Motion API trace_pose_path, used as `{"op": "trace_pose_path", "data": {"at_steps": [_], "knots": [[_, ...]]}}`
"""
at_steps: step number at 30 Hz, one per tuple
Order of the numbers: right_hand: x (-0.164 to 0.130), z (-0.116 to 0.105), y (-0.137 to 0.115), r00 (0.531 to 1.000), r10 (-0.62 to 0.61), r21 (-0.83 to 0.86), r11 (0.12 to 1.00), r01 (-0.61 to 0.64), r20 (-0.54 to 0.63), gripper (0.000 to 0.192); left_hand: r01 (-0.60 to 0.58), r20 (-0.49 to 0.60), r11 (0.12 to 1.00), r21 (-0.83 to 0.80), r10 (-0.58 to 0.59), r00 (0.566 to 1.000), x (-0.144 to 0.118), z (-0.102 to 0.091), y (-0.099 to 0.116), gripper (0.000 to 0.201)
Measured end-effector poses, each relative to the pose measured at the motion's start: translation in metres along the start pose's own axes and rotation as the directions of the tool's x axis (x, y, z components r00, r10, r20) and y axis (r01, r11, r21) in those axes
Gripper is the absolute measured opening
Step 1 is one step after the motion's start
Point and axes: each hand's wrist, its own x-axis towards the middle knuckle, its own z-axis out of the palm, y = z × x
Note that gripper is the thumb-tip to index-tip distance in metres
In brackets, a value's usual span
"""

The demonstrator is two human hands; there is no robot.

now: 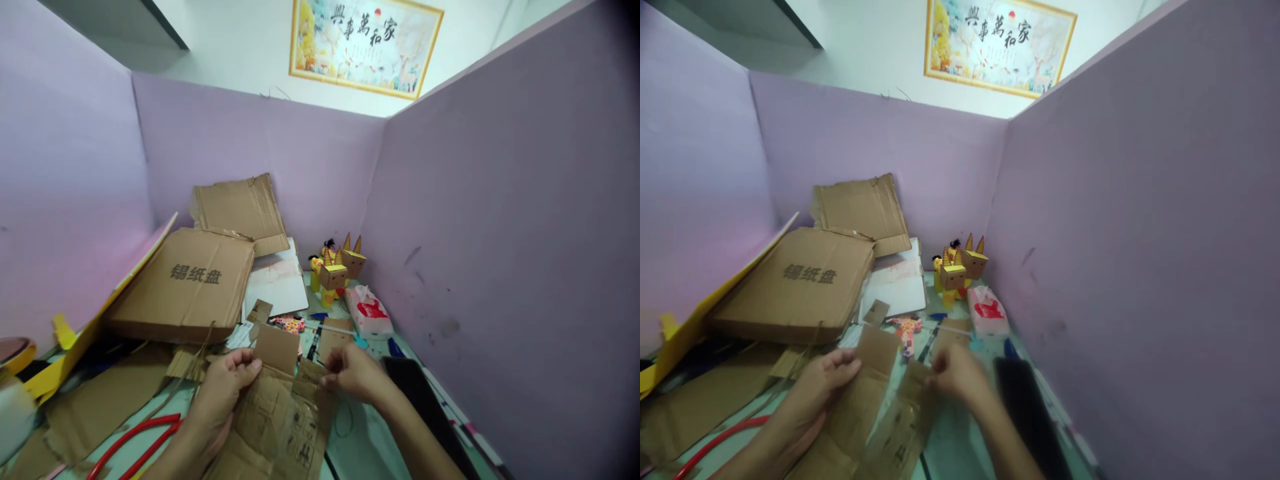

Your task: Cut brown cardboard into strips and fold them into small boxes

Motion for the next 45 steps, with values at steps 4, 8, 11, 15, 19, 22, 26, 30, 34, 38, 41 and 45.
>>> {"op": "trace_pose_path", "data": {"at_steps": [4,8,11,15,19,22,26,30,34,38,41,45], "knots": [[-0.005,0.022,-0.011,0.998,0.032,0.184,0.982,-0.042,0.06,0.017,-0.056,0.023,0.998,0.038,0.055,0.998,-0.003,-0.003,-0.016,0.03],[-0.014,0.043,-0.02,0.997,0.052,0.359,0.931,-0.069,0.057,0.024,-0.106,-0.054,0.985,0.138,0.114,0.992,0.006,-0.007,-0.028,0.034],[-0.022,0.053,-0.016,0.995,0.074,0.442,0.892,-0.093,0.061,0.031,-0.118,-0.06,0.977,0.176,0.13,0.99,0.013,-0.009,-0.037,0.035],[-0.026,0.057,-0.009,0.989,0.117,0.511,0.847,-0.146,0.09,0.042,-0.126,-0.049,0.963,0.239,0.141,0.989,0.016,-0.008,-0.046,0.037],[-0.026,0.061,-0.005,0.991,0.128,0.583,0.802,-0.127,0.04,0.049,-0.172,-0.036,0.939,0.297,0.191,0.981,0.011,-0.001,-0.047,0.034],[-0.027,0.067,-0.005,0.991,0.131,0.621,0.779,-0.087,-0.026,0.05,-0.236,-0.03,0.919,0.317,0.258,0.966,0.003,0.007,-0.042,0.029],[-0.031,0.072,-0.006,0.98,0.195,0.626,0.77,-0.122,-0.05,0.055,-0.265,0.006,0.92,0.29,0.275,0.961,-0.006,0.018,-0.041,0.028],[-0.036,0.072,-0.013,0.987,0.161,0.672,0.73,-0.12,0.002,0.054,-0.327,0.119,0.902,0.28,0.306,0.945,-0.01,0.023,-0.043,0.026],[-0.041,0.072,-0.014,0.998,0.013,0.622,0.782,-0.046,0.058,0.04,-0.375,0.155,0.862,0.34,0.342,0.927,-0.01,0.021,-0.042,0.027],[-0.043,0.075,-0.01,0.999,-0.038,0.527,0.849,0.036,-0.006,0.038,-0.377,0.134,0.823,0.425,0.354,0.926,-0.017,0.02,-0.041,0.031],[-0.046,0.076,-0.008,0.999,-0.024,0.473,0.88,0.043,-0.045,0.041,-0.376,0.122,0.749,0.546,0.372,0.92,-0.025,0.022,-0.04,0.031],[-0.049,0.076,-0.011,0.998,0.012,0.415,0.91,0.016,-0.064,0.045,-0.4,0.176,0.661,0.635,0.381,0.908,-0.03,0.023,-0.042,0.034]]}}
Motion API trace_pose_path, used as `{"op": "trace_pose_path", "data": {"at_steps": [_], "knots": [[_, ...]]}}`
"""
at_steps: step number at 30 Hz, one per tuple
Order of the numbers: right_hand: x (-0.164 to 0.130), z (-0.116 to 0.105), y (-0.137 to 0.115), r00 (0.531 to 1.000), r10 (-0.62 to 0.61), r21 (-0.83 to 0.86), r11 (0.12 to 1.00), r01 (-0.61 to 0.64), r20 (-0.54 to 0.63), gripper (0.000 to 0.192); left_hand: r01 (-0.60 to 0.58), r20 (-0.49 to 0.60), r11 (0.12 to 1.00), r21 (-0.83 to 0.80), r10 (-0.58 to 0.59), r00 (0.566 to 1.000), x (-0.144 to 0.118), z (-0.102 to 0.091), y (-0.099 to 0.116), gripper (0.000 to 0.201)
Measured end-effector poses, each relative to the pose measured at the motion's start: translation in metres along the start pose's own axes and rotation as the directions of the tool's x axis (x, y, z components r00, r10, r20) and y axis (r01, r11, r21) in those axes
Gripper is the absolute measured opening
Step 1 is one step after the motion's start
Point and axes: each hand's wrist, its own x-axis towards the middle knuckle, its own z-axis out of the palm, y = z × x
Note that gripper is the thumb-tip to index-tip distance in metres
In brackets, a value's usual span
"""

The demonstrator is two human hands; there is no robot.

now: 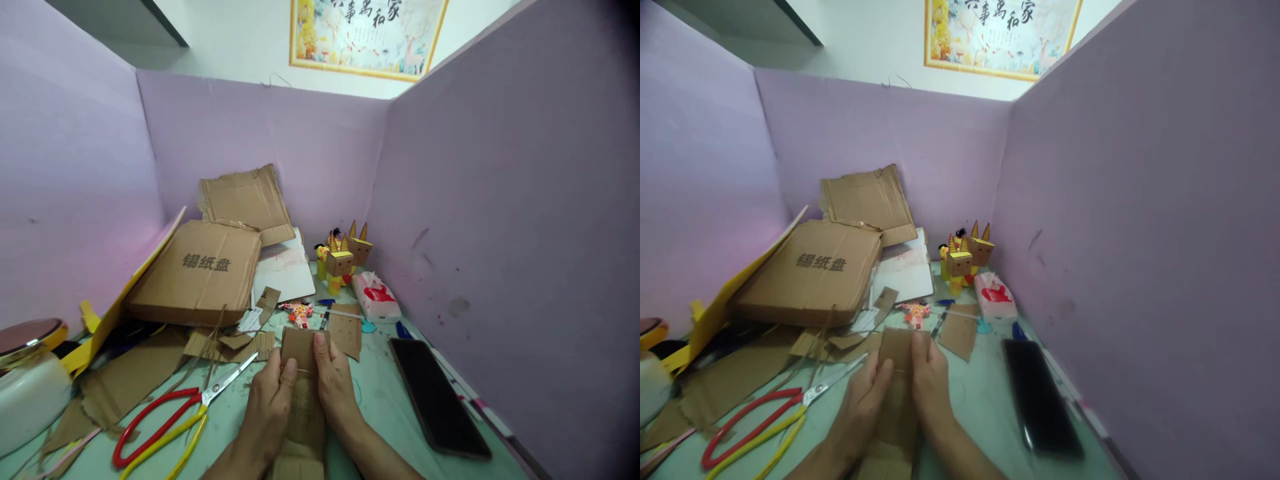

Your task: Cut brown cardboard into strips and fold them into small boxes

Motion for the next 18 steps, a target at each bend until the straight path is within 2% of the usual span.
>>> {"op": "trace_pose_path", "data": {"at_steps": [6,9,12,15,18], "knots": [[-0.004,0.0,-0.013,0.996,0.083,-0.039,0.996,-0.084,-0.022,0.049,-0.1,-0.012,0.992,0.077,0.101,0.995,-0.003,0.002,-0.008,0.035],[-0.004,-0.002,-0.017,0.997,0.08,-0.067,0.994,-0.08,-0.005,0.05,-0.116,-0.019,0.98,0.163,0.121,0.992,-0.003,0.001,-0.009,0.038],[-0.005,-0.005,-0.016,0.998,-0.054,-0.065,0.996,0.052,-0.02,0.044,-0.12,-0.005,0.972,0.204,0.123,0.992,-0.003,-0.001,-0.009,0.04],[-0.007,-0.007,-0.013,0.974,-0.218,-0.073,0.974,0.213,-0.067,0.043,-0.139,0.021,0.97,0.202,0.138,0.99,-0.003,-0.001,-0.009,0.039],[-0.007,-0.007,-0.013,0.967,-0.237,-0.121,0.967,0.225,-0.097,0.028,-0.156,-0.009,0.964,0.215,0.162,0.987,-0.003,0.001,-0.01,0.036]]}}
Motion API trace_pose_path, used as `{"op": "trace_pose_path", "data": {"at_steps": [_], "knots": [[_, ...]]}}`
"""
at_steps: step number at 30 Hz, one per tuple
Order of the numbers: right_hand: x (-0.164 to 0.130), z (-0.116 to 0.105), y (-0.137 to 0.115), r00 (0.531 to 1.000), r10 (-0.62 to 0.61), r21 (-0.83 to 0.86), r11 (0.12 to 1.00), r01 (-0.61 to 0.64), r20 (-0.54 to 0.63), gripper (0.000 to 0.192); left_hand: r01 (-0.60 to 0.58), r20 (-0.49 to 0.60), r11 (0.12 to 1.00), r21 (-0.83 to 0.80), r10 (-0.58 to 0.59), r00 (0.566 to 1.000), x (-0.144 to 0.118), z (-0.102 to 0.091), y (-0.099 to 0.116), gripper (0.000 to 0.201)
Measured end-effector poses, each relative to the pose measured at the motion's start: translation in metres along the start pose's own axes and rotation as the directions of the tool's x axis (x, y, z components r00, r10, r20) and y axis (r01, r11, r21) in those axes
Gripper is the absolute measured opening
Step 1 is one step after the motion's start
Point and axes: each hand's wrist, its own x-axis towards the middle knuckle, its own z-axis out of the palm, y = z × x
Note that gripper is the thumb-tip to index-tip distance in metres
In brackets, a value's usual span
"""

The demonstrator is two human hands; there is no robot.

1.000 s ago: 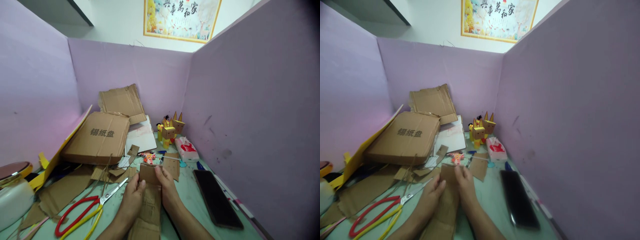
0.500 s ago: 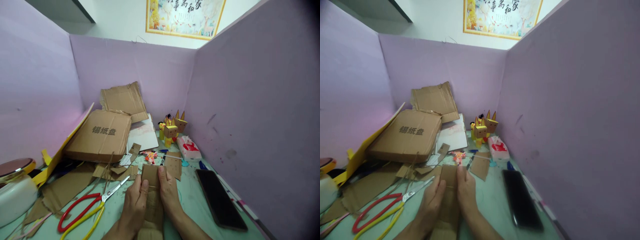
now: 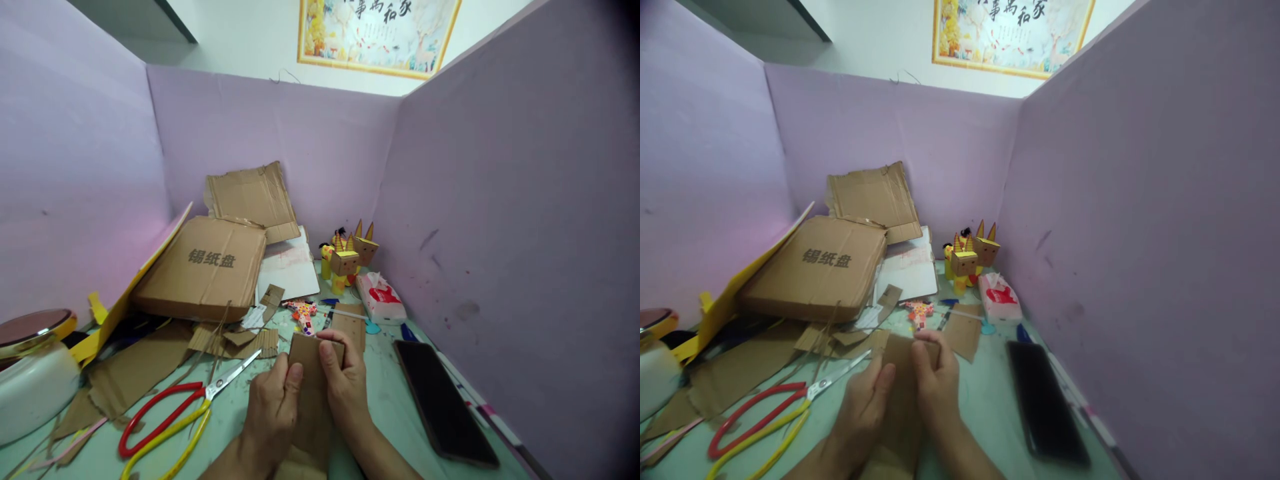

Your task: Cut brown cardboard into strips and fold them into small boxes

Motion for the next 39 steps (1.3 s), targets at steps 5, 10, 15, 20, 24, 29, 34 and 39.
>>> {"op": "trace_pose_path", "data": {"at_steps": [5,10,15,20,24,29,34,39], "knots": [[0.003,-0.002,-0.003,0.987,0.146,0.125,0.98,-0.153,0.062,0.034,-0.112,-0.062,0.993,0.025,0.114,0.992,0.001,0.003,-0.003,0.029],[0.002,0.002,0.001,0.886,0.301,0.317,0.852,-0.416,0.353,0.039,-0.151,-0.121,0.985,0.084,0.16,0.98,0.006,-0.001,-0.007,0.026],[0.008,0.005,0.003,0.905,0.405,0.483,0.771,-0.414,0.129,0.035,0.045,0.028,0.989,-0.138,-0.042,0.999,0.011,-0.003,0.003,0.017],[0.03,-0.008,-0.006,0.837,0.547,0.654,0.629,-0.421,0.013,0.042,0.41,0.538,0.805,-0.43,-0.136,0.832,0.013,-0.001,0.012,0.024],[0.037,-0.016,-0.011,0.765,0.64,0.685,0.524,-0.506,0.075,0.034,0.46,0.627,0.728,-0.508,-0.054,0.777,0.012,-0.001,0.006,0.027],[0.037,-0.016,-0.011,0.74,0.654,0.653,0.494,-0.574,0.155,0.028,0.414,0.574,0.764,-0.495,-0.071,0.816,0.012,0.0,0.002,0.022],[0.031,-0.006,-0.01,0.753,0.632,0.526,0.583,-0.619,0.185,0.035,0.399,0.542,0.77,-0.498,-0.083,0.836,0.016,-0.007,0.001,0.021],[0.026,-0.004,0.004,0.891,0.453,0.428,0.81,-0.402,-0.022,0.04,0.43,0.574,0.747,-0.506,-0.08,0.815,0.015,-0.012,0.008,0.03]]}}
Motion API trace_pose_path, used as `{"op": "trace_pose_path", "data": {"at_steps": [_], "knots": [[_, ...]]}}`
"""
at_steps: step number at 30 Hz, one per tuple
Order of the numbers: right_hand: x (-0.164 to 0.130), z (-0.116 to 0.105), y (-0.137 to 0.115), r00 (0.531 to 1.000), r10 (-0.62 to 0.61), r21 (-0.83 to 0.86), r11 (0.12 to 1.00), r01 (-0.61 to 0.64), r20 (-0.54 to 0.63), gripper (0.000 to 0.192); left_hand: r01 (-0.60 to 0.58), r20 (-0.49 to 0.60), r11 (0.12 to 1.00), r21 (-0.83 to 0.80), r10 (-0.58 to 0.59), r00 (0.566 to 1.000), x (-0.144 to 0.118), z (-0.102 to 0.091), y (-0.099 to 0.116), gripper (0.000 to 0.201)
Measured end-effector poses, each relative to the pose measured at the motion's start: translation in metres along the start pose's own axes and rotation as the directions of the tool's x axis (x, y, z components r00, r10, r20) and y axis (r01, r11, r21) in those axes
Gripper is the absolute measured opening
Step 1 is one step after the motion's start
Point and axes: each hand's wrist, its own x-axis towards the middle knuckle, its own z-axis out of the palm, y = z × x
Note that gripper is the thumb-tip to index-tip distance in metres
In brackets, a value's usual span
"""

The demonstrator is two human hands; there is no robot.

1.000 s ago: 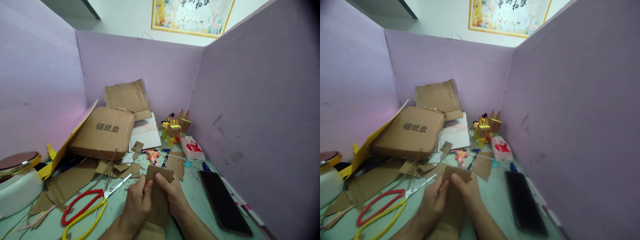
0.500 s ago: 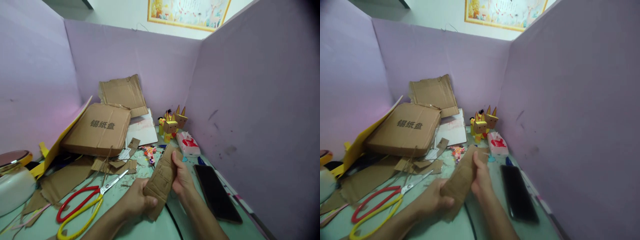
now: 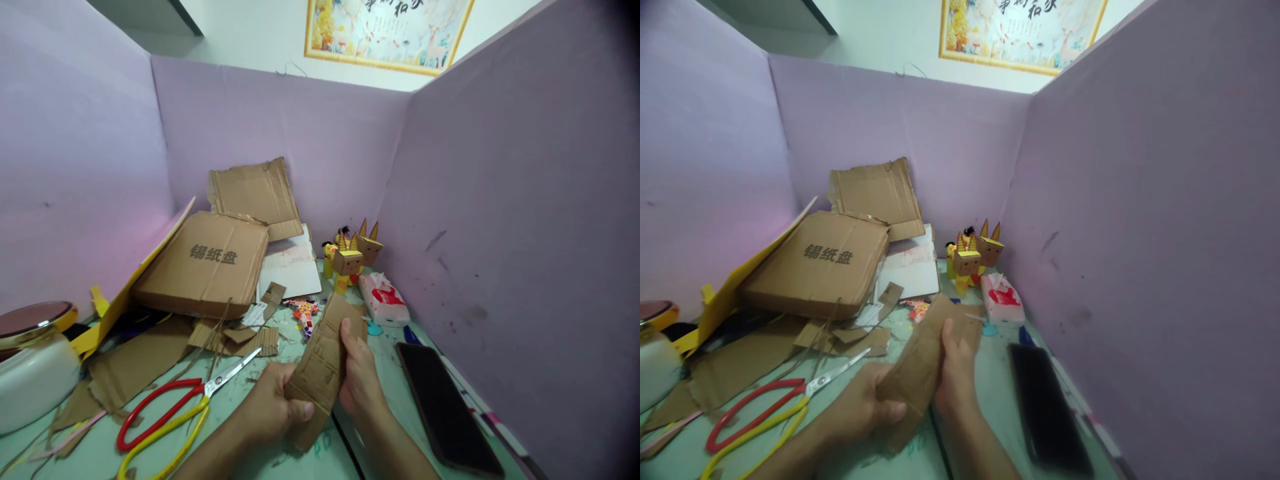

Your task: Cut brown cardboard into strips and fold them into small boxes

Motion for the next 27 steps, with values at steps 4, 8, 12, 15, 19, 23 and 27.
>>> {"op": "trace_pose_path", "data": {"at_steps": [4,8,12,15,19,23,27], "knots": [[0.007,-0.01,0.004,0.99,-0.132,-0.116,0.985,0.124,-0.06,0.045,0.007,0.046,1.0,-0.009,-0.007,0.999,-0.001,0.008,0.004,0.035],[0.007,-0.009,0.005,0.994,-0.086,-0.077,0.994,0.081,-0.068,0.047,0.004,-0.032,1.0,-0.017,-0.005,0.999,0.001,0.01,0.0,0.028],[0.005,-0.004,0.012,0.998,-0.058,-0.026,0.998,0.058,0.003,0.049,0.016,-0.041,0.999,-0.045,-0.018,0.999,0.002,0.005,-0.002,0.026],[0.005,-0.007,0.008,0.994,0.092,-0.113,0.99,-0.085,0.058,0.047,0.031,-0.076,0.999,0.025,-0.029,0.997,0.001,-0.001,0.002,0.023],[0.006,-0.015,-0.013,0.903,0.408,-0.397,0.857,-0.329,0.134,0.048,0.038,-0.11,0.992,0.123,-0.024,0.994,-0.002,-0.008,0.01,0.021],[0.002,-0.015,-0.027,0.747,0.567,-0.332,0.819,-0.468,0.347,0.047,-0.006,-0.124,0.986,0.164,0.027,0.992,-0.003,-0.009,0.014,0.021],[0.003,-0.012,-0.024,0.743,0.535,-0.126,0.836,-0.534,0.402,0.038,-0.007,-0.141,0.99,0.142,0.028,0.99,0.0,-0.007,0.012,0.023]]}}
